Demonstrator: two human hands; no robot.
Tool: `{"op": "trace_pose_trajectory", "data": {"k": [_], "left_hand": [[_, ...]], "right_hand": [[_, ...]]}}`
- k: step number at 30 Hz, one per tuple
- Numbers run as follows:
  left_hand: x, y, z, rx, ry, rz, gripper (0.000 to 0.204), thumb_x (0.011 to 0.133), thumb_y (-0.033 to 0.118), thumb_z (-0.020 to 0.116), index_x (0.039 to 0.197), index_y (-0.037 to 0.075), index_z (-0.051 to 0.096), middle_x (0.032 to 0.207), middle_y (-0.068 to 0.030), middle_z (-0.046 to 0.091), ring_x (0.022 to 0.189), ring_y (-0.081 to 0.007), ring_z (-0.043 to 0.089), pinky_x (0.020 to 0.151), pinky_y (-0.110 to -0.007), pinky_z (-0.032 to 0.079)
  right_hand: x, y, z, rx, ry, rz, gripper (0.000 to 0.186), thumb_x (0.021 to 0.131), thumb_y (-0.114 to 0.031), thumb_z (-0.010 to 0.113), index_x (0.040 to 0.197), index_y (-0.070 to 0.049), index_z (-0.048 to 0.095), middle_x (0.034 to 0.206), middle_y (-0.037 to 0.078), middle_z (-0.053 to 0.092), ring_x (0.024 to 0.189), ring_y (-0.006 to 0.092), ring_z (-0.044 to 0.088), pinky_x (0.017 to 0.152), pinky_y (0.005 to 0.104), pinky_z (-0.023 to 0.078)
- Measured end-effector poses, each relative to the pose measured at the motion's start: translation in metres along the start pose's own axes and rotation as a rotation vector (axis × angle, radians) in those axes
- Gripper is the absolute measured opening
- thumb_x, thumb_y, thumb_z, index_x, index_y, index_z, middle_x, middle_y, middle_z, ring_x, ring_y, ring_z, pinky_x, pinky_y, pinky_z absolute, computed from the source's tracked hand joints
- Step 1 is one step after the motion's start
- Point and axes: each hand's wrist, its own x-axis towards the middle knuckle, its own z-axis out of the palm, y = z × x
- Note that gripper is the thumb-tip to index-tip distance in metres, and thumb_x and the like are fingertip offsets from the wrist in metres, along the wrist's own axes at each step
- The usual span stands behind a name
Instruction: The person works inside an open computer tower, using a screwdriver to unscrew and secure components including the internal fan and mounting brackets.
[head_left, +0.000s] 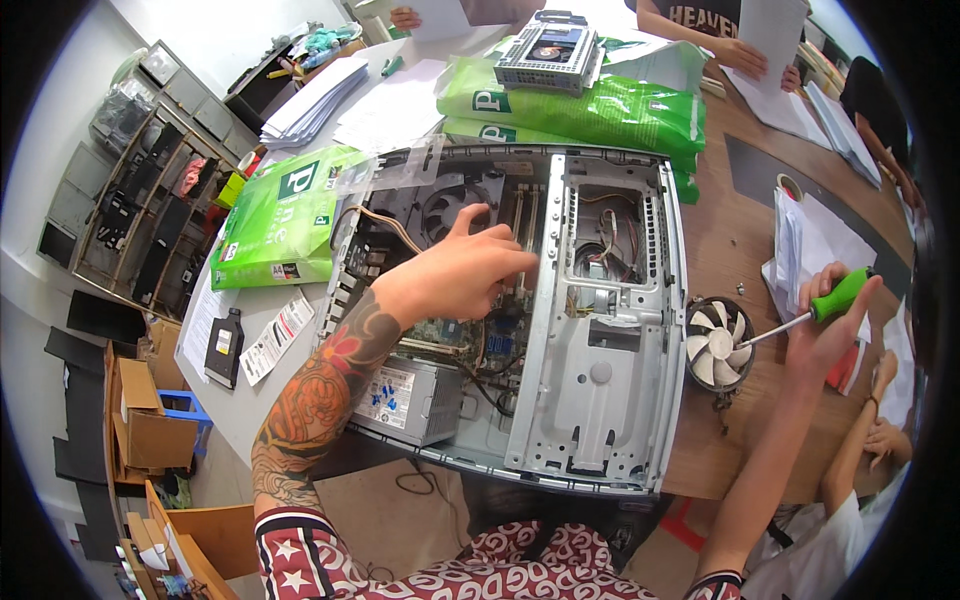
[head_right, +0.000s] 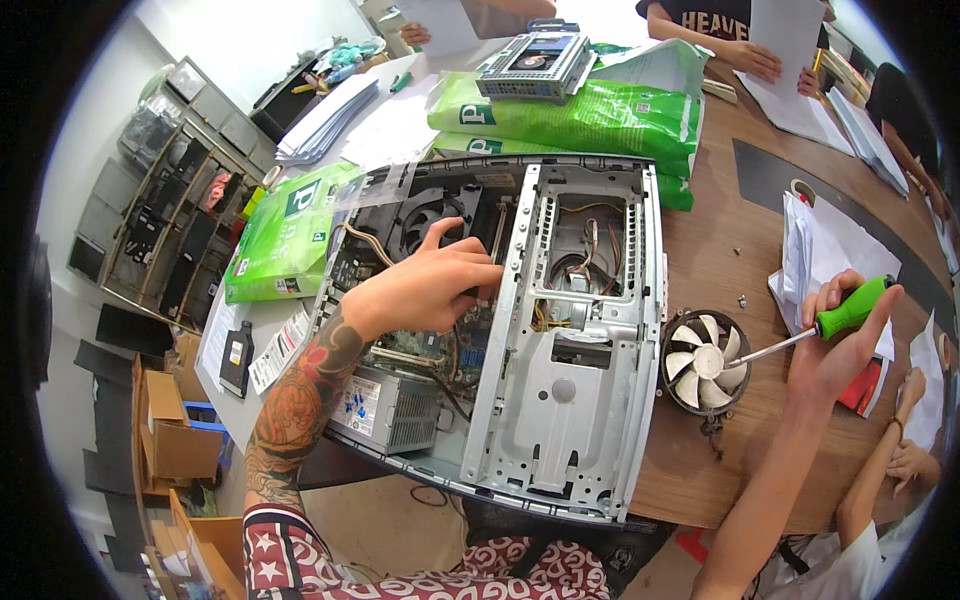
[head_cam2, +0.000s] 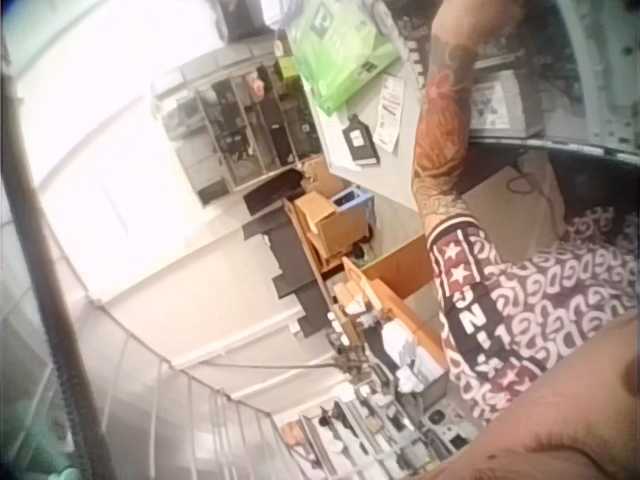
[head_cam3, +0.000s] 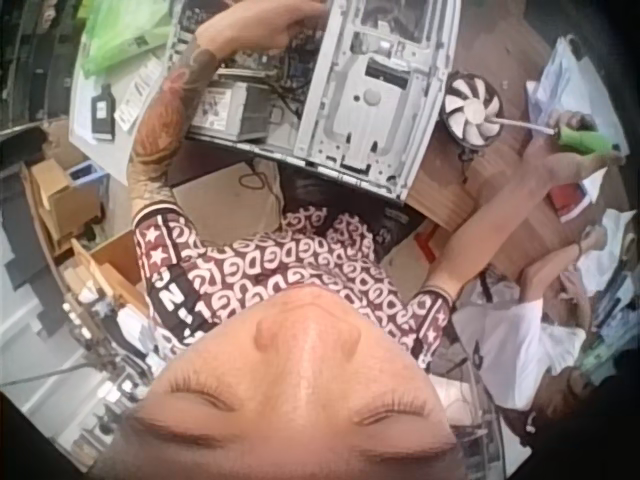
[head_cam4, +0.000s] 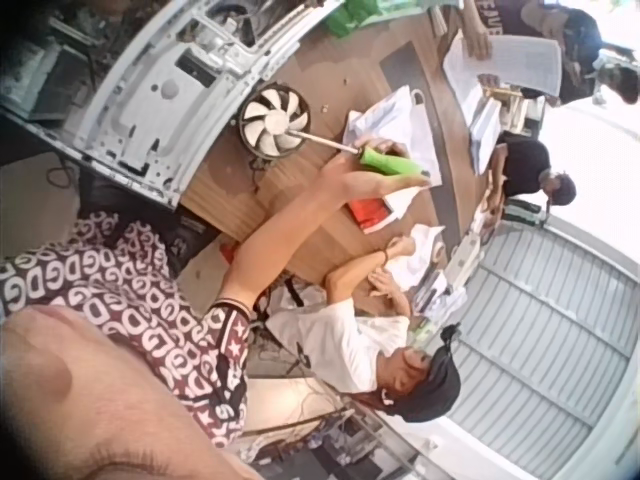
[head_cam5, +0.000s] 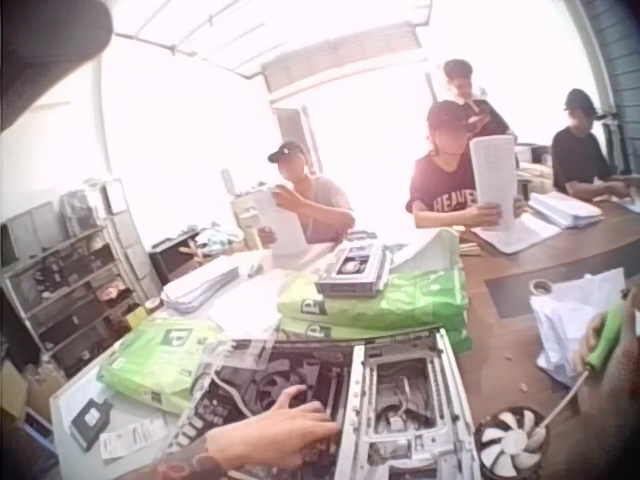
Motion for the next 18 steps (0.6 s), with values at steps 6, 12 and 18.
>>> {"op": "trace_pose_trajectory", "data": {"k": [6, 12, 18], "left_hand": [[-0.0010, -0.0016, -0.0013, -0.040, 0.001, -0.026, 0.026, 0.074, -0.006, 0.061, 0.094, 0.010, 0.059, 0.086, 0.0015, 0.060, 0.102, -0.0221, 0.058, 0.117, -0.062, 0.016], [-0.0009, 0.0010, -0.0004, -0.022, 0.022, 0.024, 0.024, 0.075, 0.000, 0.066, 0.098, 0.010, 0.063, 0.088, -0.0012, 0.062, 0.105, -0.0227, 0.057, 0.117, -0.061, 0.017], [0.0004, 0.0029, 0.0004, 0.127, -0.002, 0.017, 0.028, 0.077, 0.011, 0.075, 0.105, 0.009, 0.071, 0.095, -0.0037, 0.067, 0.108, -0.0230, 0.058, 0.114, -0.062, 0.025]], "right_hand": [[-0.0011, -0.0016, 0.0035, -0.011, 0.003, -0.003, 0.060, 0.102, -0.059, 0.045, 0.089, -0.001, 0.057, 0.072, 0.002, 0.042, 0.057, 0.0122, 0.038, 0.051, 0.0263, 0.033], [-0.0003, 0.0003, 0.0017, -0.008, 0.005, 0.001, 0.060, 0.102, -0.059, 0.045, 0.089, -0.002, 0.057, 0.072, 0.002, 0.042, 0.056, 0.0122, 0.038, 0.050, 0.0260, 0.033], [0.0008, 0.0008, 0.0003, 0.026, 0.010, 0.028, 0.059, 0.102, -0.059, 0.046, 0.088, -0.002, 0.056, 0.071, 0.001, 0.041, 0.055, 0.0123, 0.036, 0.049, 0.0260, 0.031]]}}
